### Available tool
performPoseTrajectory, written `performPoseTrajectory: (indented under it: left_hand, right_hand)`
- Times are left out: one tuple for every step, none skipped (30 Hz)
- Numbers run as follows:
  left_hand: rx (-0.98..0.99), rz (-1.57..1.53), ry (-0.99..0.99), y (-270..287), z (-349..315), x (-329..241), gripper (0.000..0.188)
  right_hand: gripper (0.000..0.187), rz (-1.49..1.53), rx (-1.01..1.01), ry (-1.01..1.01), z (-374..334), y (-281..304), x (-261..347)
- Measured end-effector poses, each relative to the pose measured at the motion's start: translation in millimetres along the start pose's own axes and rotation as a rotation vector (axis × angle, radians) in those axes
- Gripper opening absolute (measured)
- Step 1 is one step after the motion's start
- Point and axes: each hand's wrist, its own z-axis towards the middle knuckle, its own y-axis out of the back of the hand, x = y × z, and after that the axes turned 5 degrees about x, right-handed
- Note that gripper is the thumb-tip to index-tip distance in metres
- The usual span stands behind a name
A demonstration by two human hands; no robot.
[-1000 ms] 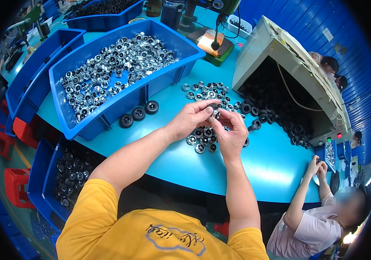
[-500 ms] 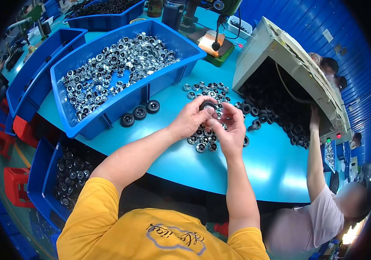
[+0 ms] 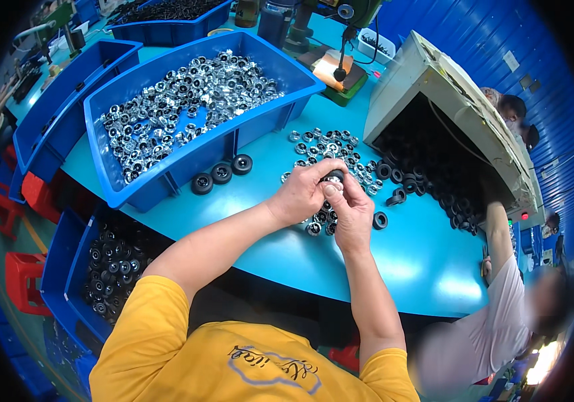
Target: The recorder is manually assembling small toy wheels by fitting rubber tires onto metal rims.
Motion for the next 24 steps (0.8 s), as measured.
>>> performPoseTrajectory:
  left_hand:
    - [0.004,0.023,-0.022,-1,0,3,0.031]
    - [0.004,0.049,-0.051,0,2,5,0.032]
    - [0.034,0.056,-0.029,0,2,6,0.032]
    - [0.064,0.063,-0.007,1,1,6,0.033]
    - [0.093,0.064,0.019,1,-1,8,0.034]
    - [0.106,0.08,0.026,2,0,9,0.035]
    - [0.117,0.095,0.033,3,2,11,0.036]
    - [0.135,0.108,0.049,4,2,12,0.037]
    - [0.148,0.09,0.068,5,2,13,0.035]
    - [0.162,0.071,0.086,5,3,14,0.034]
    - [0.198,-0.005,0.18,9,5,1,0.032]
    - [0.221,-0.128,0.262,10,6,0,0.029]
    - [0.234,-0.247,0.349,10,6,-1,0.026]
    - [0.247,-0.338,0.364,11,7,1,0.026]
    - [0.26,-0.43,0.378,13,7,4,0.027]
    - [0.273,-0.522,0.391,13,6,7,0.028]
    - [0.272,-0.583,0.372,12,6,9,0.032]
    - [0.267,-0.611,0.375,10,5,11,0.032]
    - [0.262,-0.639,0.378,8,4,13,0.032]
    - [0.26,-0.669,0.381,6,4,12,0.033]
    - [0.234,-0.703,0.384,5,4,11,0.033]
    - [0.208,-0.737,0.388,4,4,9,0.034]
    - [0.182,-0.768,0.391,3,4,8,0.035]
    - [0.192,-0.702,0.373,3,4,8,0.035]
  right_hand:
    - [0.042,-0.01,-0.017,0.022,-1,-1,-2]
    - [0.041,-0.002,-0.018,0.008,2,2,-3]
    - [0.04,0.006,-0.02,-0.012,3,5,-5]
    - [0.039,0.015,-0.022,-0.033,4,7,-7]
    - [0.037,0.047,-0.022,-0.092,5,10,-7]
    - [0.037,0.074,-0.015,-0.125,6,13,-8]
    - [0.036,0.099,-0.004,-0.156,10,15,-7]
    - [0.036,0.127,0.002,-0.192,11,17,-8]
    - [0.036,0.166,0.006,-0.224,12,18,-7]
    - [0.036,0.215,0.011,-0.256,14,20,-5]
    - [0.036,0.255,0.014,-0.281,16,21,-2]
    - [0.037,0.289,0.019,-0.297,16,22,2]
    - [0.037,0.317,0.013,-0.306,15,21,5]
    - [0.038,0.292,0.04,-0.287,15,19,7]
    - [0.038,0.268,0.065,-0.268,14,16,9]
    - [0.039,0.23,0.093,-0.25,14,16,7]
    - [0.039,0.193,0.119,-0.23,14,16,5]
    - [0.039,0.175,0.102,-0.209,14,15,4]
    - [0.038,0.156,0.084,-0.188,15,12,3]
    - [0.038,0.137,0.064,-0.165,16,12,2]
    - [0.033,0.145,0.05,-0.165,16,13,-1]
    - [0.033,0.131,0.046,-0.152,17,15,-5]
    - [0.032,0.12,0.042,-0.138,19,15,-6]
    - [0.032,0.109,0.038,-0.124,19,15,-7]
